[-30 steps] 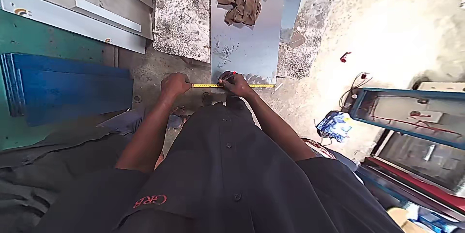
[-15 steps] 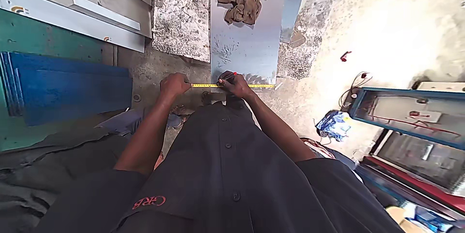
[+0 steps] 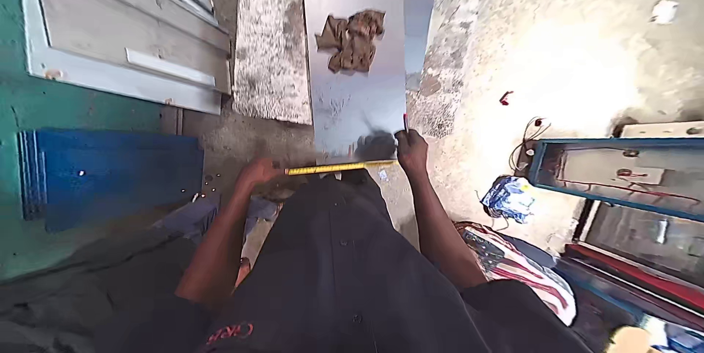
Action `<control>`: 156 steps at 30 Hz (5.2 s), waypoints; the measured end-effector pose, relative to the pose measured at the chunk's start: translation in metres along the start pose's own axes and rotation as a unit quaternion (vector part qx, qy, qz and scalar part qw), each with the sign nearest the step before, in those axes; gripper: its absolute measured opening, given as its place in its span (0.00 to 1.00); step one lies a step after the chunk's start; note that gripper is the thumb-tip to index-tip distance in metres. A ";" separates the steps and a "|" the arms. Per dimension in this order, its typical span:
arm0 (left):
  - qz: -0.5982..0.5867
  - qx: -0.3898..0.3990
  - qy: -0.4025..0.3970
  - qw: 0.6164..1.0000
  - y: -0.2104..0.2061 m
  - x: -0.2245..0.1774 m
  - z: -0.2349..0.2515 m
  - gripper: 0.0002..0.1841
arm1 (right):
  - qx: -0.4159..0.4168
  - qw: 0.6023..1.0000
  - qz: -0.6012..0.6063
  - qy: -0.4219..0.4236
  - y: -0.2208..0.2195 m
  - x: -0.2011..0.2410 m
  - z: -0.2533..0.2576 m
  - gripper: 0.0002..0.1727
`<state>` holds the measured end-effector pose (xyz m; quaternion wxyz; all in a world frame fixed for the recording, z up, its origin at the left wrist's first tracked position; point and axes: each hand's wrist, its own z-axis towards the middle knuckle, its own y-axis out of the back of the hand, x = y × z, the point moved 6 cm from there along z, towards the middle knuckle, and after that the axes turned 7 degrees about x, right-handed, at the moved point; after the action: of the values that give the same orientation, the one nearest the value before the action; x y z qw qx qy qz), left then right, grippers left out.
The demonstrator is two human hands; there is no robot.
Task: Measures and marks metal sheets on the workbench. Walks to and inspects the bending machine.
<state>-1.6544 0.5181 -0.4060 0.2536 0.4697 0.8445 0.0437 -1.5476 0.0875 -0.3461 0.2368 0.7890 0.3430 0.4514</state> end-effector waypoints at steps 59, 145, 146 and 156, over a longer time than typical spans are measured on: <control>-0.464 -0.255 -0.089 0.844 0.072 -0.155 -0.057 0.09 | 0.173 0.763 0.573 -0.244 0.015 -0.003 0.127 0.17; -0.045 -0.059 0.075 0.994 0.066 -0.326 0.185 0.15 | 0.184 0.983 0.022 -0.010 0.253 -0.217 0.312 0.17; -0.049 -0.063 0.071 0.994 0.066 -0.326 0.185 0.16 | 0.169 0.985 0.023 -0.002 0.256 -0.217 0.312 0.18; 0.043 -0.081 0.080 0.993 0.065 -0.327 0.194 0.20 | 0.183 0.917 0.273 0.225 0.276 -0.166 0.314 0.19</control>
<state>-1.3730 0.2560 -0.4273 0.2198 0.4785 0.8349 0.1601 -1.2414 -0.2378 -0.3996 -0.1273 0.7590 0.2354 0.5935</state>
